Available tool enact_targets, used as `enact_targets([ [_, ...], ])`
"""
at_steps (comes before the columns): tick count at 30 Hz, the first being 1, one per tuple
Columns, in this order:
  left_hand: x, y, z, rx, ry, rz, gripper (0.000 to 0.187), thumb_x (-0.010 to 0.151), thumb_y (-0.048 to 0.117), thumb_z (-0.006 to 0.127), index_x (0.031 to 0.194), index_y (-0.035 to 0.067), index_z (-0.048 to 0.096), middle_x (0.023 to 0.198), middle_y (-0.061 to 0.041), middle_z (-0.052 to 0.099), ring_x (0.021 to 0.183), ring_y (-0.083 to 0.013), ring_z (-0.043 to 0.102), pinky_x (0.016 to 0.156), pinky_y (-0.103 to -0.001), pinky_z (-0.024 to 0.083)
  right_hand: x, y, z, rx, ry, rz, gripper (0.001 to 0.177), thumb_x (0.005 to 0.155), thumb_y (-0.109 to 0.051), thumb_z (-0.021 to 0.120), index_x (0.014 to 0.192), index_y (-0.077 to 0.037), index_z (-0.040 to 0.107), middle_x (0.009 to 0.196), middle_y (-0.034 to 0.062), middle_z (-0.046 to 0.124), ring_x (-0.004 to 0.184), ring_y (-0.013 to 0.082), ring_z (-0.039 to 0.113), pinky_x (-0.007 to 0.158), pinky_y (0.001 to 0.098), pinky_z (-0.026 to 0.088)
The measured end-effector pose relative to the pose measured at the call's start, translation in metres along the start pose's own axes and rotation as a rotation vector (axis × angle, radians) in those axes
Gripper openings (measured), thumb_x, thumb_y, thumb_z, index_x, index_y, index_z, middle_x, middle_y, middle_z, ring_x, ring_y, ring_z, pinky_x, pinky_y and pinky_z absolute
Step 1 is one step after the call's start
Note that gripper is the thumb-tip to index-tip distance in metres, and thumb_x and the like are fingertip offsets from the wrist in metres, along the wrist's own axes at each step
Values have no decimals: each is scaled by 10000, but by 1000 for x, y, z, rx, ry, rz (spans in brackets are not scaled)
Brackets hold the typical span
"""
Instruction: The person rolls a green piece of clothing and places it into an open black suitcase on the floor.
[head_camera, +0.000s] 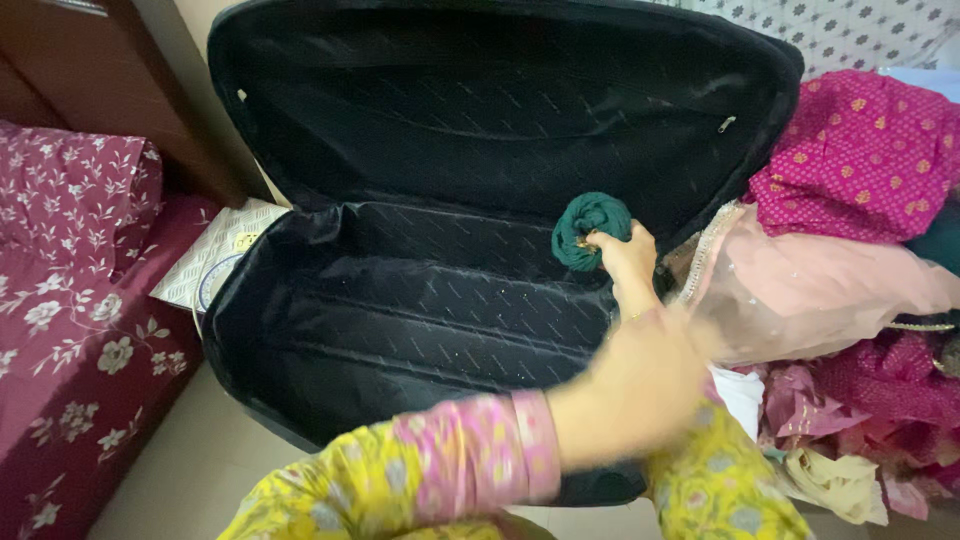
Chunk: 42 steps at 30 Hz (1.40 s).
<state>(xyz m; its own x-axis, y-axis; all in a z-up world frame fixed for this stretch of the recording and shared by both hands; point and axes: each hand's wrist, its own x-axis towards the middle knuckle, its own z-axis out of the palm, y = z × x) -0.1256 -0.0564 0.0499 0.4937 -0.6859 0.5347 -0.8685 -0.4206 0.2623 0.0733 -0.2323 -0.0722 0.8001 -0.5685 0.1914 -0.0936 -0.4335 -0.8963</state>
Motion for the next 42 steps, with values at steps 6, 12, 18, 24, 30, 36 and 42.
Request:
enact_targets([
  [6, 31, -117, 25, -62, 213, -369, 279, 857, 152, 679, 1105, 37, 625, 1070, -210, 651, 884, -391, 700, 738, -443, 597, -6, 22, 6, -126, 49, -266, 669, 726, -271, 887, 1240, 74, 632, 1107, 245, 704, 998, 297, 685, 822, 405, 540],
  [12, 14, -143, 51, -176, 188, -412, 334, 848, 217, 747, 1104, 47, 616, 1087, -224, 644, 910, -390, 704, 778, -441, 592, -24, 0, 0, -99, -54, -231, 678, 710, -265, 827, 1255, 92, 638, 1136, 259, 734, 1031, 307, 725, 866, 388, 559],
  [18, 4, -155, 64, -266, 135, -425, 428, 804, 201, 770, 1189, 86, 625, 1106, -226, 635, 924, -409, 691, 813, -459, 581, -45, -30, 0, -113, -70, -97, 640, 727, -236, 758, 1288, 50, 643, 1115, 239, 749, 1009, 295, 744, 850, 370, 562],
  [24, 3, -184, 77, -287, 77, -394, 466, 765, 214, 800, 1180, 89, 630, 1124, -207, 642, 923, -405, 698, 804, -461, 585, -50, -24, 15, -178, 57, -76, 693, 704, -236, 807, 1320, 20, 622, 1138, 228, 719, 1036, 286, 714, 859, 364, 541],
  [30, -5, -221, 78, -338, 15, -405, 605, 704, 168, 875, 1219, 73, 573, 1222, -227, 558, 1133, -433, 617, 927, -465, 553, -68, -36, 36, -95, 35, 51, 418, 745, -190, 784, 1110, -6, 697, 997, 164, 756, 900, 249, 732, 797, 362, 546],
  [36, -15, -256, 89, -379, -82, -385, 1036, 580, 178, 956, 1462, 136, 413, 1477, -284, 366, 1268, -510, 486, 1001, -524, 501, -80, -23, 66, -127, 83, 117, 355, 740, -167, 788, 1051, -14, 713, 975, 139, 754, 886, 229, 722, 781, 357, 535],
  [42, -26, -269, 99, -551, -222, -446, 1329, 460, 169, 1003, 1547, 257, 243, 1592, -333, 123, 1306, -585, 395, 1033, -559, 453, -89, 3, 96, -20, 66, 160, 356, 762, -142, 748, 1093, -14, 709, 986, 123, 758, 893, 202, 726, 793, 334, 555],
])
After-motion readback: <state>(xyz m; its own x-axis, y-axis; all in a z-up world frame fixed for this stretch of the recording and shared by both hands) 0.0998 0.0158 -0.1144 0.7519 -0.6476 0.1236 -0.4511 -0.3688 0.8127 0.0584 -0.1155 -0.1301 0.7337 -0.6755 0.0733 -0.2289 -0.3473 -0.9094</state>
